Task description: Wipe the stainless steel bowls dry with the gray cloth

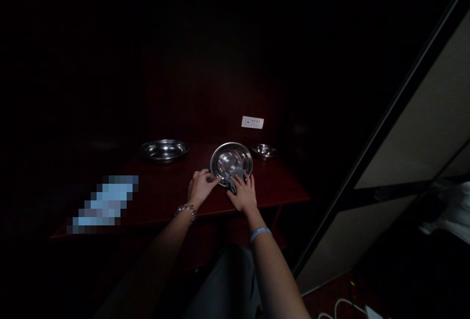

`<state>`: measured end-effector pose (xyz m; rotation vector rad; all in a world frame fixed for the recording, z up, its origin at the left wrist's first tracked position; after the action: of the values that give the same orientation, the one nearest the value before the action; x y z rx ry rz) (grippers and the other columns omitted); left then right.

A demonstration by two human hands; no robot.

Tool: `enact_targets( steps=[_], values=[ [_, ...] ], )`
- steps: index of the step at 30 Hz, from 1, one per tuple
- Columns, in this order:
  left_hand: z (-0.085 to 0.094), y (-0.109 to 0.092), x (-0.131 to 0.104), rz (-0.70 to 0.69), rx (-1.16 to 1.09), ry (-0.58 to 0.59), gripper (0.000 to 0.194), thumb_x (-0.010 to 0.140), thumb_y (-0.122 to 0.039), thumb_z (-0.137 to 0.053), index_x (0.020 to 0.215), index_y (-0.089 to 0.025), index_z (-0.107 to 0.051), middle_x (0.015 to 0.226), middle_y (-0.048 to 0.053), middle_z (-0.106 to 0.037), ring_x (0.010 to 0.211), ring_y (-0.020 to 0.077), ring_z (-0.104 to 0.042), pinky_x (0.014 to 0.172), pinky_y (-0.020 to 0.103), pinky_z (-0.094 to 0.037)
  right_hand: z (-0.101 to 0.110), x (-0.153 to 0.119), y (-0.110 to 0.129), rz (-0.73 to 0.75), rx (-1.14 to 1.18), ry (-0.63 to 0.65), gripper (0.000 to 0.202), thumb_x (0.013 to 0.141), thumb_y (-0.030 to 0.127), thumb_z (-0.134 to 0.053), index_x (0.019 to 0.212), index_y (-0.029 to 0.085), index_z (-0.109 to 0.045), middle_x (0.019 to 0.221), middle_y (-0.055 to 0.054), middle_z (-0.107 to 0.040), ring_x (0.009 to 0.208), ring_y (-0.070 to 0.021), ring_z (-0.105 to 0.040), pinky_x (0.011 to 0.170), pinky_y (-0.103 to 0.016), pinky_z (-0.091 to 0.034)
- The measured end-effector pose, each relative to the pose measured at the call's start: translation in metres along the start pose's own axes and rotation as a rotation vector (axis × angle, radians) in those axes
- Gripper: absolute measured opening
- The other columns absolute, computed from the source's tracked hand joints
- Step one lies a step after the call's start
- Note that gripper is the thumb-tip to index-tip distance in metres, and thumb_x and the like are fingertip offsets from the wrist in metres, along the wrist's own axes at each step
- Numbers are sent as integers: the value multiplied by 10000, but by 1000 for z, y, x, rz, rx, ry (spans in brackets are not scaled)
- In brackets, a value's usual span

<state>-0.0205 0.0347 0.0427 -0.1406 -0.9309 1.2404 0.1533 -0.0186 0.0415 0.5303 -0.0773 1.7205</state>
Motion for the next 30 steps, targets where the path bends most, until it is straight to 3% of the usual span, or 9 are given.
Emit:
enact_targets(
  steps=[8, 30],
  values=[
    [-6, 5, 2, 15, -5, 25, 373, 841, -587, -583, 761, -253, -726, 1154, 41, -687, 1075, 264, -556, 861, 342, -489, 2, -1, 1, 5, -13, 4, 584, 927, 503, -499, 1464, 274, -477, 1542, -10, -463, 1509, -271, -173, 1235, -488, -4],
    [0, -1, 0, -1, -14, -1, 322, 849, -544, -602, 844, -241, -710, 1031, 50, -704, 1015, 252, -569, 818, 328, -480, 1, 0, 0, 11, -9, 0, 580, 931, 501, -501, 1461, 266, -481, 1541, -18, -464, 1510, -269, -162, 1233, -486, 0]
  ],
)
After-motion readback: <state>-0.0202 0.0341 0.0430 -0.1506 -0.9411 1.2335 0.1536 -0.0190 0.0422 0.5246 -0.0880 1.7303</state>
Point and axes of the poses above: each hand's wrist, its own x-axis towards the middle knuckle, its own z-axis out of the back of the hand, y = z × x, the point moved 6 cm from there along x, towards the middle knuckle
